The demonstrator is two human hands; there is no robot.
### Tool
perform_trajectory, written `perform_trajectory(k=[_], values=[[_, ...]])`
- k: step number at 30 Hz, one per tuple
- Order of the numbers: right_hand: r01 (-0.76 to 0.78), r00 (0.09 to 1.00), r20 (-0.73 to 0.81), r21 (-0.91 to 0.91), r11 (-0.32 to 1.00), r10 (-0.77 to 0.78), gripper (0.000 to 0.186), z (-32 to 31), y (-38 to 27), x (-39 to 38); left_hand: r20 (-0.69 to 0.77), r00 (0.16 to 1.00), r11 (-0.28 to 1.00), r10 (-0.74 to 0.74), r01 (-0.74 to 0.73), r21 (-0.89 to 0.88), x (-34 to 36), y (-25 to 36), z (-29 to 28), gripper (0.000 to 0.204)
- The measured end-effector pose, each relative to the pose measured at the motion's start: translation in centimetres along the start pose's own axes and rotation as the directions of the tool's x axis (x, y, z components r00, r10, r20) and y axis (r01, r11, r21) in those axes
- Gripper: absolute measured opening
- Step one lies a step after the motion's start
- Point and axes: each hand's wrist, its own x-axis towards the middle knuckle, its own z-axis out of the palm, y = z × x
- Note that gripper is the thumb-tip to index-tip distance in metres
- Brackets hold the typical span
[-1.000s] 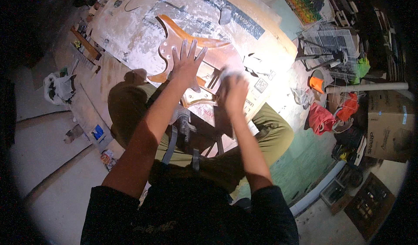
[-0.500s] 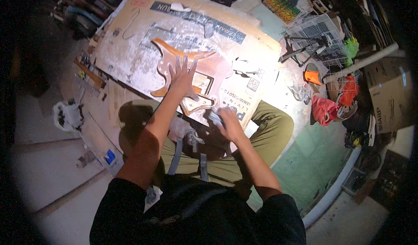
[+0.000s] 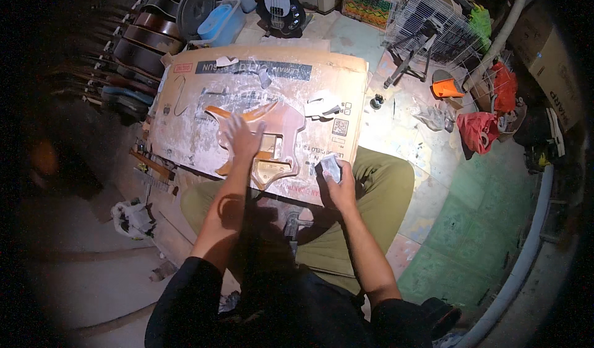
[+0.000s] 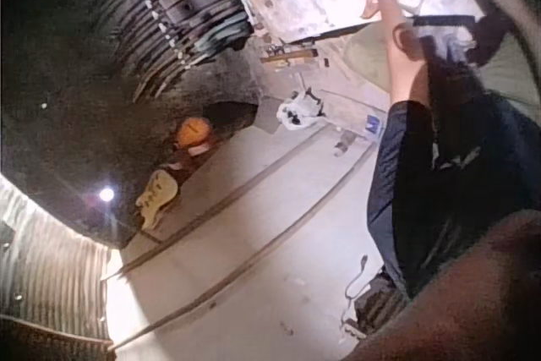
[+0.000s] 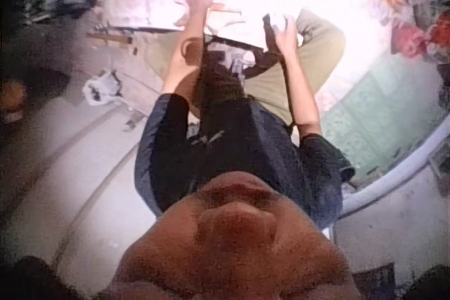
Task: The person sands the surface of a wooden guitar body using a cloth and a sanding block, moving the tools across the front and sides of the instrument.
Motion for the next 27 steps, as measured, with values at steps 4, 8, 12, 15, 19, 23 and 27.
perform_trajectory(k=[4, 8, 12, 15, 19, 23, 27], values=[[-0.026, 0.998, -0.055, 0.028, 0.999, 0.028, 0.044, 1.9, -0.5, 0.8, -0.072, 0.936, 0.938, 0.346, -0.345, 0.023, -1.1, 6.3, 1.7, 0.092], [-0.07, 0.993, -0.09, 0.047, 0.996, 0.074, 0.045, 1.2, -0.3, 1.1, 0.203, 0.656, 0.678, 0.727, -0.732, -0.061, -4.3, 10.9, 0.8, 0.091], [-0.089, 0.99, -0.103, 0.09, 0.992, 0.099, 0.044, 0.9, -0.4, 1.4, 0.329, 0.733, 0.787, 0.595, -0.614, -0.057, -3.5, 8.0, -0.3, 0.089], [-0.076, 0.988, -0.128, 0.103, 0.992, 0.089, 0.044, 1.0, 0.2, 1.4, 0.107, 0.941, 0.946, 0.321, -0.323, 0.005, -0.8, 3.3, -0.1, 0.083], [-0.072, 0.987, -0.131, 0.181, 0.981, 0.097, 0.044, 1.8, -0.9, 1.6, 0.047, 0.993, 0.993, 0.107, -0.109, 0.044, 1.0, 1.4, -0.1, 0.077], [-0.049, 0.988, -0.14, 0.14, 0.989, 0.068, 0.045, 1.9, -1.1, 1.6, 0.14, 0.849, 0.852, 0.509, -0.52, 0.06, -3.2, 5.4, 1.7, 0.072], [-0.035, 0.986, -0.155, 0.136, 0.99, 0.056, 0.045, 1.5, -0.3, 1.7, 0.321, 0.619, 0.655, 0.717, -0.756, -0.003, -9.0, 7.7, 0.8, 0.077]])
